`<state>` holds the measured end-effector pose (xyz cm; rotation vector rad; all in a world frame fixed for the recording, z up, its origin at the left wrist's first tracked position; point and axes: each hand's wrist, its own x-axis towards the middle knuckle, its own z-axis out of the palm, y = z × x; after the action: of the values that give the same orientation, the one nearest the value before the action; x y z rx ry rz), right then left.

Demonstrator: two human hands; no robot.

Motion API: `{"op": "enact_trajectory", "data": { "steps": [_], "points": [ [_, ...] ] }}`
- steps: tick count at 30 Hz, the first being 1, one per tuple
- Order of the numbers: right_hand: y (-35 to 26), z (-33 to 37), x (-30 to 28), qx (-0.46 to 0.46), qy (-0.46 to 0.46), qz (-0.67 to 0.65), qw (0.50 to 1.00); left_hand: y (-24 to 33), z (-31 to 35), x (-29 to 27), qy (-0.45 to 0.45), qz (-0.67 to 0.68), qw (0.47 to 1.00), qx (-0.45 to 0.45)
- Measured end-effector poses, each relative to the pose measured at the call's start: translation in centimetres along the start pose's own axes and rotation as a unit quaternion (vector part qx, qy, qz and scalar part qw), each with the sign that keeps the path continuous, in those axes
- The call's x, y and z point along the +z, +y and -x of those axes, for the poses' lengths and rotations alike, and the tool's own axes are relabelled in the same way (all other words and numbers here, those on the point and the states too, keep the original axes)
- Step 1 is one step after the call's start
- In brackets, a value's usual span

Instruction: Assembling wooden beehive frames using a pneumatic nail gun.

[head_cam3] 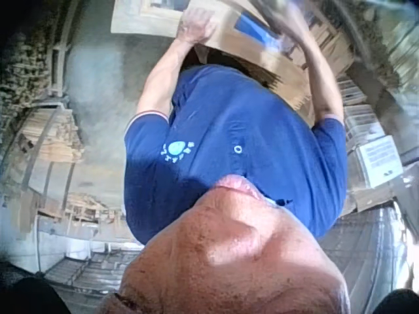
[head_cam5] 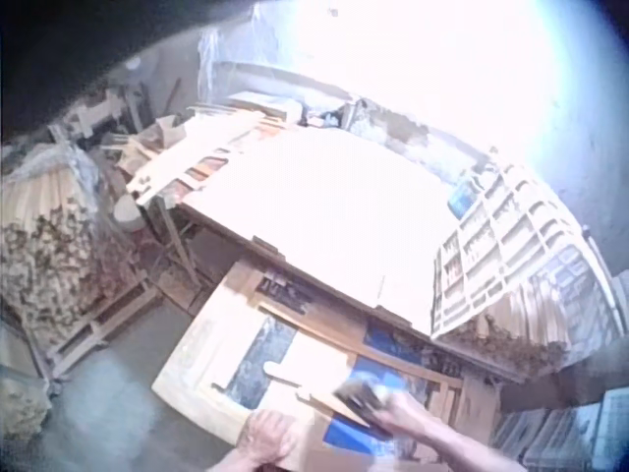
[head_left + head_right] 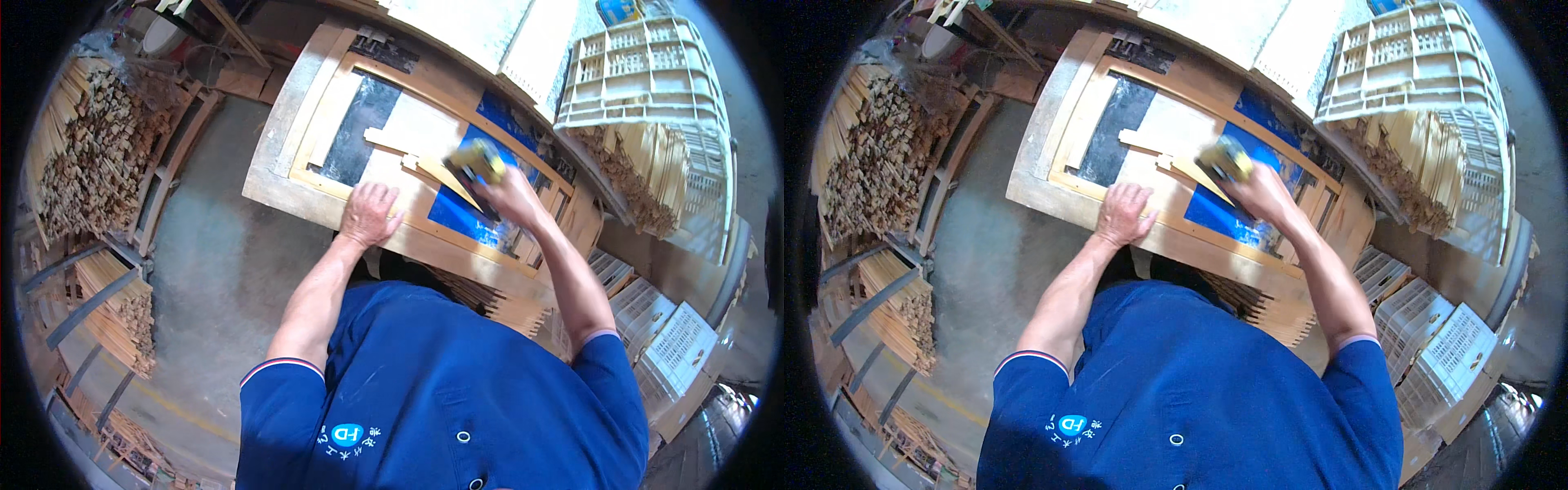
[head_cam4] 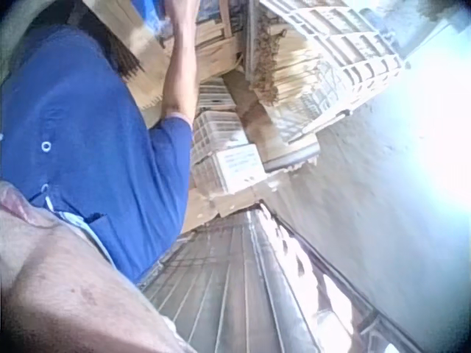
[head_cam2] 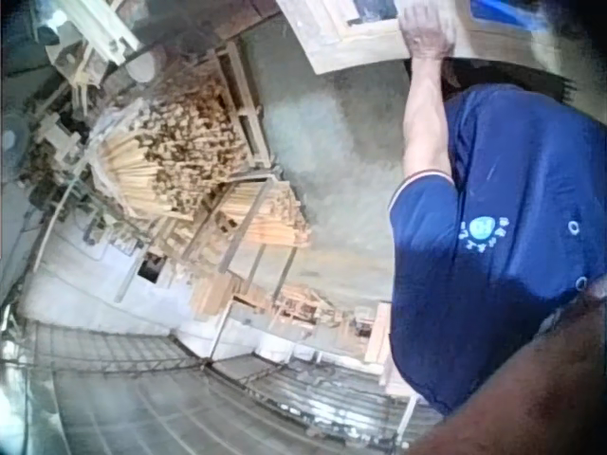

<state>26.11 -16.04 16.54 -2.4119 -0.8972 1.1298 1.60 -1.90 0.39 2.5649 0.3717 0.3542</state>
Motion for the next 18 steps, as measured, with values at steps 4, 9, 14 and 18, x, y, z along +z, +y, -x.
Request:
{"op": "enact_trajectory", "data": {
  "steps": [4, 9, 14, 18],
  "points": [
    [-9.0, -13.3, 0.5, -0.053, 0.014, 0.015, 0.998, -2.1, -0.1, -1.1, -0.003, 0.002, 1.000, 0.019],
    [-12.6, -23.3, 1.4, -0.084, 0.032, 0.036, 0.995, -2.1, -0.3, -1.0, 0.009, 0.029, 0.999, -0.017],
    [-13.7, -24.9, 1.2, -0.061, -0.035, -0.002, 0.998, -2.4, -0.1, -1.2, 0.021, 0.057, 0.998, -0.016],
    [-13.6, -24.6, 0.8, -0.048, -0.034, -0.002, 0.998, -2.4, -0.5, -1.2, 0.012, 0.060, 0.998, -0.014]
  ]
}}
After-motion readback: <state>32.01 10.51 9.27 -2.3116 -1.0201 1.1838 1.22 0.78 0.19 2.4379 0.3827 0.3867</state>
